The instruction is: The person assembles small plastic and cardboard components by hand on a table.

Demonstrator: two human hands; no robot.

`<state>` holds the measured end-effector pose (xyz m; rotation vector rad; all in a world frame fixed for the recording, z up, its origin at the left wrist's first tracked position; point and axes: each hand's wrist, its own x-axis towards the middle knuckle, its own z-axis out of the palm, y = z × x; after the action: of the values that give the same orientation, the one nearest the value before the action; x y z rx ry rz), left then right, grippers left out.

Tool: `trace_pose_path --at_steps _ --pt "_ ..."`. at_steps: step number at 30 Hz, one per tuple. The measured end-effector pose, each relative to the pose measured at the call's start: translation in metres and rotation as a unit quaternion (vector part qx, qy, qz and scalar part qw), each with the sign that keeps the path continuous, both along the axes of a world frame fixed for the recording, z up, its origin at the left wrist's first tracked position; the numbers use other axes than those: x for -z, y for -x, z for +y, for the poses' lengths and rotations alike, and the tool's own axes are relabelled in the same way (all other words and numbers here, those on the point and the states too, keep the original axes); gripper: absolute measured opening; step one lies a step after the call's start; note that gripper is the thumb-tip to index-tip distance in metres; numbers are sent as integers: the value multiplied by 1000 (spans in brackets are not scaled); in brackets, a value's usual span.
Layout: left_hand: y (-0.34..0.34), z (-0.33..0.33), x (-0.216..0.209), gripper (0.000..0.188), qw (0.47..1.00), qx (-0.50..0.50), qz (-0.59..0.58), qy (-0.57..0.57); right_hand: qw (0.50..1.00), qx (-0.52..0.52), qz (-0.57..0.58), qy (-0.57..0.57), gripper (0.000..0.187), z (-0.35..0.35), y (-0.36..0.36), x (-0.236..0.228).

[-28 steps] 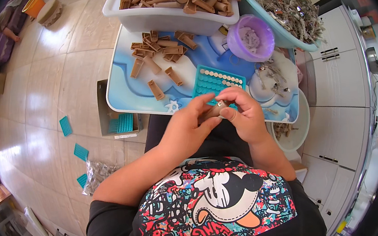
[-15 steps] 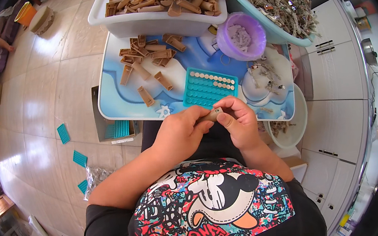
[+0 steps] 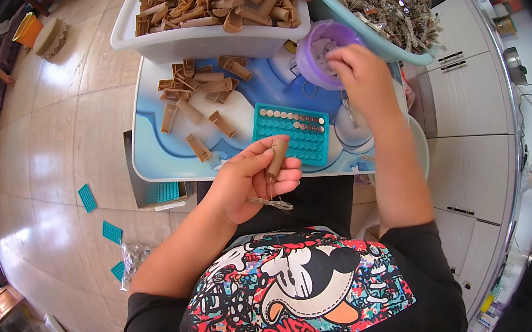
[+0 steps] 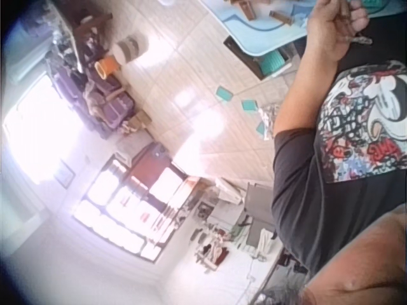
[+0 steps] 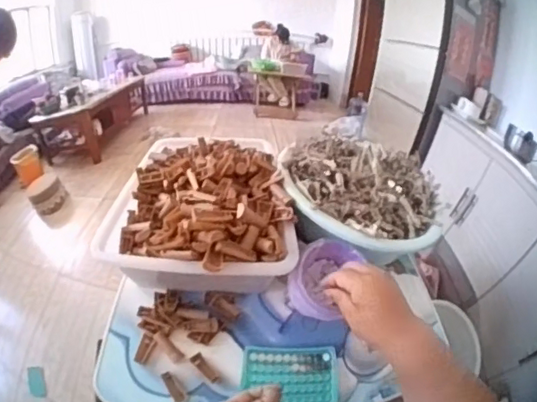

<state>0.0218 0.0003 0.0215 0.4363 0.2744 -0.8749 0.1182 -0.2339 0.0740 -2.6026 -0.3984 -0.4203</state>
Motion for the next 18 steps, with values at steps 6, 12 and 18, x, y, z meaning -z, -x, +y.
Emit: trace_pose_path --at_steps 6,12,18 --pt "-2 -1 1 35 999 -26 28 25 953 25 172 249 20 -2 -65 26" --pt "1 1 -1 34 999 -35 22 12 977 38 129 168 19 1 -52 17" --pt "6 -2 4 30 999 -28 23 17 998 9 -58 -25 10 -1 -18 7"
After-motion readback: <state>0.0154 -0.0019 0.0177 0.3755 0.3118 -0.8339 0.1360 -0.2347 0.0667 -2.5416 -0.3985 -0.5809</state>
